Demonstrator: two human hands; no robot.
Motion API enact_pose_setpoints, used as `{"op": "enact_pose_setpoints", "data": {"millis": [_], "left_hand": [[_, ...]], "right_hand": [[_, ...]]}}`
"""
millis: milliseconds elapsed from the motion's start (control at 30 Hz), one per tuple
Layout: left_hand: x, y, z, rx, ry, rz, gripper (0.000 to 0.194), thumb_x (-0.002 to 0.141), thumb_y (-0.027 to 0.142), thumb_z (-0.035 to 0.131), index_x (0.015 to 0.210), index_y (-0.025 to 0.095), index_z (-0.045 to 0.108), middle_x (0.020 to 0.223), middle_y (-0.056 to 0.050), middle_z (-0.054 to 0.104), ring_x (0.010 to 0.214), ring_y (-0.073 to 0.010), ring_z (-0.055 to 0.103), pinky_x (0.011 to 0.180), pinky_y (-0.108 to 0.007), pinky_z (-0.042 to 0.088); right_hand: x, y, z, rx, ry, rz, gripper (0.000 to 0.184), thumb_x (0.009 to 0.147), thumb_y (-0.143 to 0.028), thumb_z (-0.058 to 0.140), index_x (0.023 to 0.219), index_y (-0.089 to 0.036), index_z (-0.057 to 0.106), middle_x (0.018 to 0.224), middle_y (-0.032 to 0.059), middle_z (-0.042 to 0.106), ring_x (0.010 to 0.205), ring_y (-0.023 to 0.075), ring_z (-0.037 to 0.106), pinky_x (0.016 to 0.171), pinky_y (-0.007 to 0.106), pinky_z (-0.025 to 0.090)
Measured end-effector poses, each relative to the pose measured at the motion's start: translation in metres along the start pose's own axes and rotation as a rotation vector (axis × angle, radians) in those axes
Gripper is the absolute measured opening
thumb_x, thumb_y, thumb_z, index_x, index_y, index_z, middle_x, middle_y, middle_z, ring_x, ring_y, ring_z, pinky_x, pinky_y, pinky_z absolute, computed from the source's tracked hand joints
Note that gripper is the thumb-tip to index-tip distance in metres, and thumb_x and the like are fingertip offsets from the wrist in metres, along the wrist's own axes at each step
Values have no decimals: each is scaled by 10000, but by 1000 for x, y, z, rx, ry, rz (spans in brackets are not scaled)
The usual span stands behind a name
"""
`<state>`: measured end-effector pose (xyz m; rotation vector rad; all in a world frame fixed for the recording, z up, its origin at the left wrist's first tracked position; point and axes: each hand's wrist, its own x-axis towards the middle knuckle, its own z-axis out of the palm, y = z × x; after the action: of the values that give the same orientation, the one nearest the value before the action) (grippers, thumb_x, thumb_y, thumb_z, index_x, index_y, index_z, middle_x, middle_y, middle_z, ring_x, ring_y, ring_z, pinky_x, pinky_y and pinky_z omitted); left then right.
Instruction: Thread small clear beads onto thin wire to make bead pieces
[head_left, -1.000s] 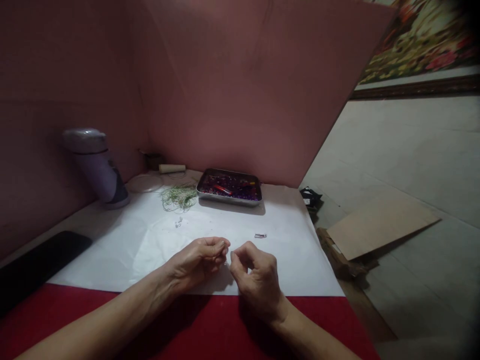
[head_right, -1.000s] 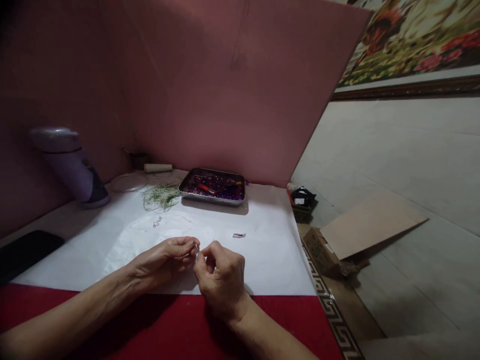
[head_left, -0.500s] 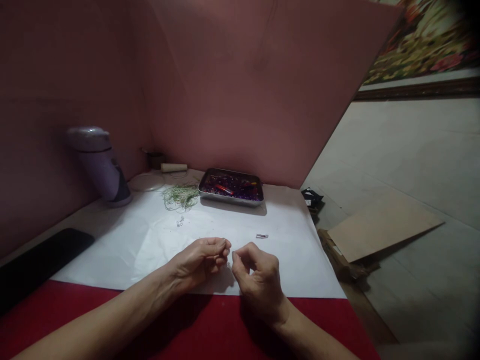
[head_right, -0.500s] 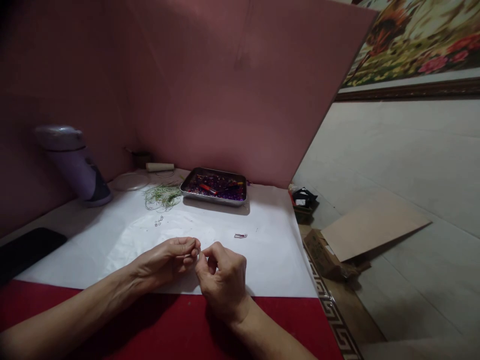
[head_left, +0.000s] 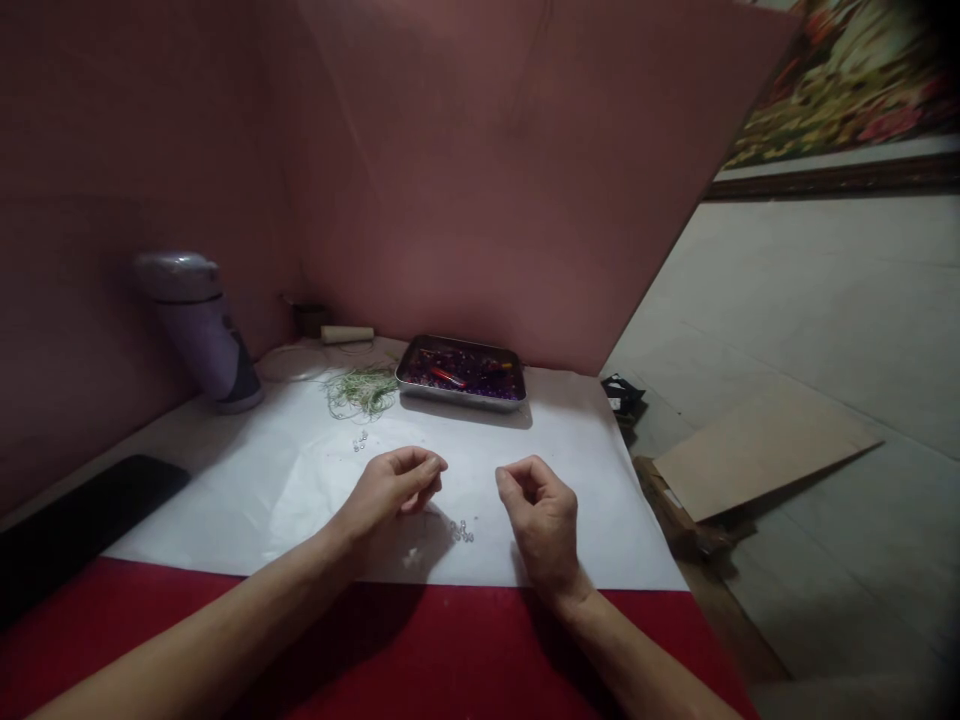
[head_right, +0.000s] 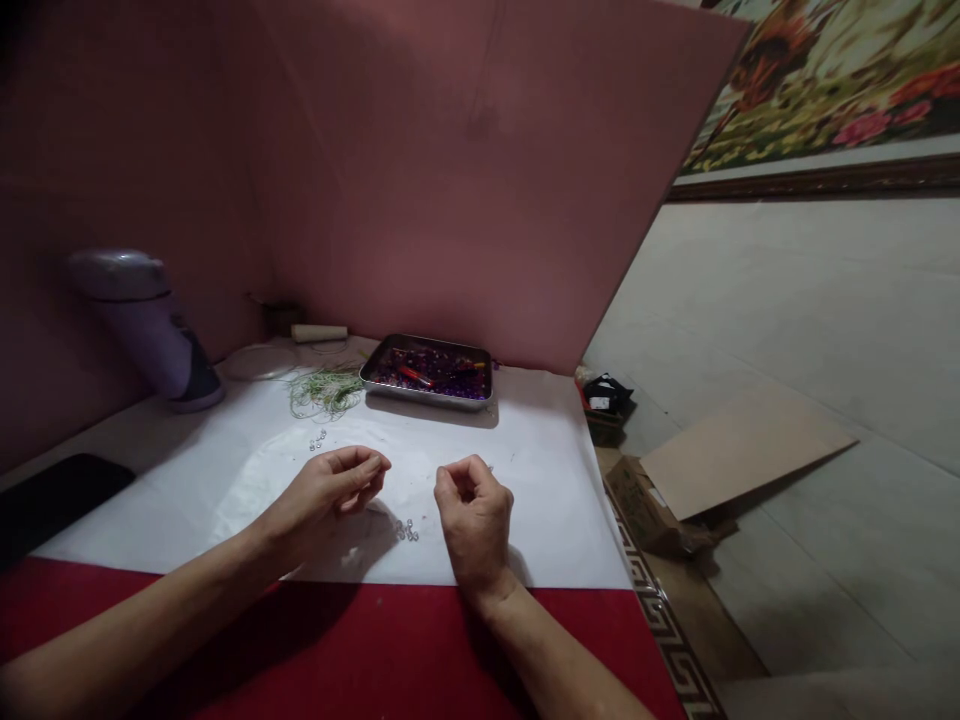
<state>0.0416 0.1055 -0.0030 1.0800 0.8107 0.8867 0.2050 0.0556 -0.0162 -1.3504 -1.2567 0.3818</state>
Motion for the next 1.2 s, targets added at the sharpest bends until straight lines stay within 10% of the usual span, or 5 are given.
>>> {"op": "enact_pose_setpoints", "data": {"millis": [600, 967, 1200], "left_hand": [[-21, 55, -6, -251, -193, 467, 289, 801, 349, 503, 866, 114, 660, 737, -77, 560, 699, -153, 467, 623, -252, 387], [-21, 47, 42, -271, -220, 229, 333, 821, 402, 480, 786, 119, 652, 709, -44, 547, 621, -111, 466, 623, -246, 378], [-14, 41, 48, -278, -220, 245, 308, 824, 381, 483, 769, 126, 646, 699, -42, 560, 613, -111, 474, 587, -246, 365]], "right_hand": [[2, -16, -23, 72, 224, -190, 110, 781, -228, 581, 700, -172, 533, 540, -57, 436, 486, 79, 375, 468, 201, 324], [4, -23, -12, 530, -441, 149, 149, 705, -278, 636, 638, -166, 565, 814, 27, 620, 532, 73, 412, 459, 202, 309], [-1, -18, -5, 569, -604, 237, 174, 735, -314, 617, 694, -148, 588, 534, -20, 551, 423, 48, 352, 396, 175, 234]]}}
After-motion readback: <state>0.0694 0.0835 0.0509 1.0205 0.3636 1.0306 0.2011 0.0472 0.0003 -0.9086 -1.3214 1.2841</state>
